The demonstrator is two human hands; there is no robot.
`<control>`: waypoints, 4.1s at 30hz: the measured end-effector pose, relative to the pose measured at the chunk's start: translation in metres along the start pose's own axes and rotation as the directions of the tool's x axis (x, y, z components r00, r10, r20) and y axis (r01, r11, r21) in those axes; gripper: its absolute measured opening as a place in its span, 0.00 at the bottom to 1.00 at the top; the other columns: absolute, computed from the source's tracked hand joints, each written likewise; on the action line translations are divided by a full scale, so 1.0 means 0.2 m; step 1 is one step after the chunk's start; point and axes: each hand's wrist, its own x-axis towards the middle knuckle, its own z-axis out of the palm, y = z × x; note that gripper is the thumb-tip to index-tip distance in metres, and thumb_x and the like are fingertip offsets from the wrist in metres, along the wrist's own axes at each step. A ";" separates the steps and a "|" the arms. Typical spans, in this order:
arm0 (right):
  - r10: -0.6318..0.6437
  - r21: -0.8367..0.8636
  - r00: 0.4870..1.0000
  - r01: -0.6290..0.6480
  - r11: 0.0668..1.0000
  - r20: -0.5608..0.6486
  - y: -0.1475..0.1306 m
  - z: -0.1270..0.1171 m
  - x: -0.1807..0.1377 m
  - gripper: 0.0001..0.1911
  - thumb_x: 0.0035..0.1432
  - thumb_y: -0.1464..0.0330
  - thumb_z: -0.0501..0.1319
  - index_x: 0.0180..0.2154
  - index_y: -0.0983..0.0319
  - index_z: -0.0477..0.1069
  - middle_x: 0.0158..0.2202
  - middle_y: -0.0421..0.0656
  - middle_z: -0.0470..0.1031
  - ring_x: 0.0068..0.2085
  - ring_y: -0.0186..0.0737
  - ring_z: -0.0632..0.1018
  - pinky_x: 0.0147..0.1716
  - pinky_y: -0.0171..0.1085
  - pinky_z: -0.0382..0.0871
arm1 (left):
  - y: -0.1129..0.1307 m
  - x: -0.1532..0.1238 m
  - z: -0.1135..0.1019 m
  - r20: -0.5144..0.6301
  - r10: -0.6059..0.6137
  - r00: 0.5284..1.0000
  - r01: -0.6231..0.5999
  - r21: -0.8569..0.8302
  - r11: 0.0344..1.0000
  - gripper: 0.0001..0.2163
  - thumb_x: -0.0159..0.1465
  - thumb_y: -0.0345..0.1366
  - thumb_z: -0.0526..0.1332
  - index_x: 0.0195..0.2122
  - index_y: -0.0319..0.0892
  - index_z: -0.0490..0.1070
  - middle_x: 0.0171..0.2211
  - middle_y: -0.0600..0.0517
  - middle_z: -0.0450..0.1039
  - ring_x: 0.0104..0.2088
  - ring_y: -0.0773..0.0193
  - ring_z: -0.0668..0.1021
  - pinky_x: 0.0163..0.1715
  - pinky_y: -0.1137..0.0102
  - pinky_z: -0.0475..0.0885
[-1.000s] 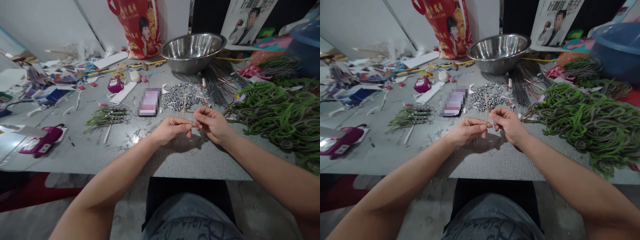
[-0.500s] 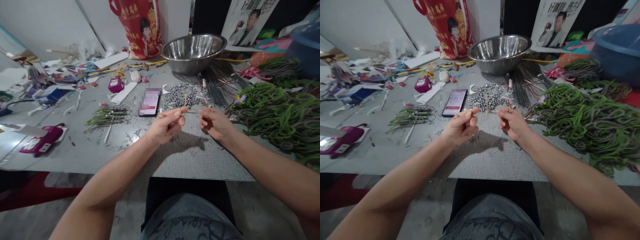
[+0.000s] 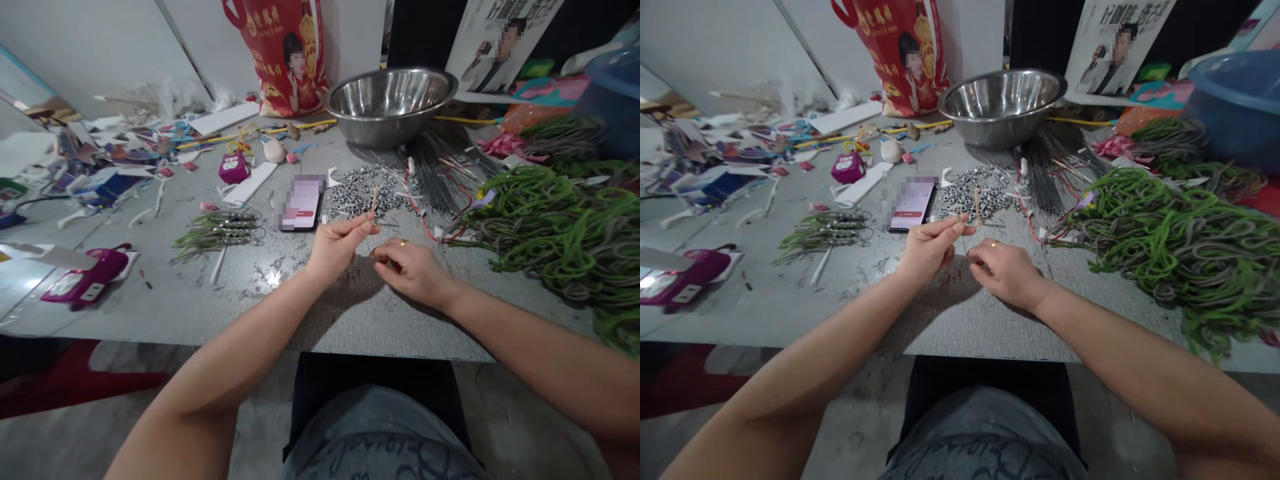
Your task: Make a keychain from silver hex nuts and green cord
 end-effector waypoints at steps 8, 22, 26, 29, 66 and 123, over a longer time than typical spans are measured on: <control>0.070 0.104 0.991 -0.058 0.993 -0.113 0.00 -0.05 0.03 0.07 0.56 0.69 0.56 0.27 0.61 0.69 0.25 0.40 0.71 0.28 0.34 0.70 0.29 0.35 0.62 | -0.02 0.03 -0.05 0.304 0.045 0.952 -0.125 0.251 0.960 0.06 0.57 0.32 0.61 0.32 0.40 0.78 0.28 0.52 0.79 0.30 0.69 0.77 0.36 0.73 0.72; 0.479 0.817 0.845 -0.441 0.371 0.238 0.01 -0.07 0.07 0.19 0.40 0.57 0.70 0.29 0.62 0.67 0.21 0.33 0.68 0.19 0.26 0.67 0.17 0.30 0.64 | 0.02 0.00 -0.05 0.494 -0.024 0.869 -0.062 0.157 0.986 0.10 0.57 0.40 0.63 0.26 0.38 0.77 0.21 0.54 0.72 0.23 0.73 0.71 0.27 0.76 0.67; 0.418 0.816 0.778 -0.563 0.134 0.468 0.01 -0.09 0.07 0.22 0.40 0.56 0.70 0.34 0.61 0.67 0.23 0.34 0.70 0.22 0.30 0.71 0.17 0.31 0.70 | 0.00 0.00 -0.05 0.562 0.106 0.820 -0.238 0.167 0.957 0.12 0.61 0.42 0.60 0.32 0.38 0.77 0.28 0.50 0.76 0.28 0.69 0.76 0.31 0.74 0.71; 0.347 0.800 0.758 -0.599 0.037 0.552 0.02 -0.11 0.06 0.22 0.41 0.59 0.71 0.35 0.61 0.68 0.28 0.37 0.73 0.23 0.30 0.73 0.18 0.32 0.73 | -0.01 -0.02 -0.05 0.638 0.247 0.729 -0.482 0.222 0.847 0.13 0.64 0.39 0.55 0.38 0.37 0.76 0.31 0.48 0.77 0.32 0.68 0.78 0.35 0.73 0.72; 0.414 0.813 0.847 -0.481 0.330 0.333 0.04 -0.08 0.07 0.16 0.44 0.55 0.68 0.30 0.61 0.74 0.23 0.37 0.71 0.22 0.29 0.70 0.20 0.30 0.66 | 0.01 -0.02 -0.01 0.495 -0.051 0.867 -0.012 0.123 0.992 0.10 0.60 0.40 0.59 0.34 0.38 0.73 0.24 0.55 0.72 0.16 0.78 0.64 0.16 0.78 0.60; 0.336 0.729 0.749 -0.651 0.212 0.571 0.02 -0.07 0.06 0.18 0.50 0.54 0.63 0.27 0.64 0.71 0.23 0.41 0.75 0.20 0.30 0.73 0.16 0.28 0.70 | 0.00 -0.01 -0.04 0.628 -0.308 0.715 0.412 -0.023 0.911 0.18 0.57 0.50 0.61 0.29 0.36 0.67 0.23 0.53 0.70 0.17 0.72 0.72 0.15 0.76 0.68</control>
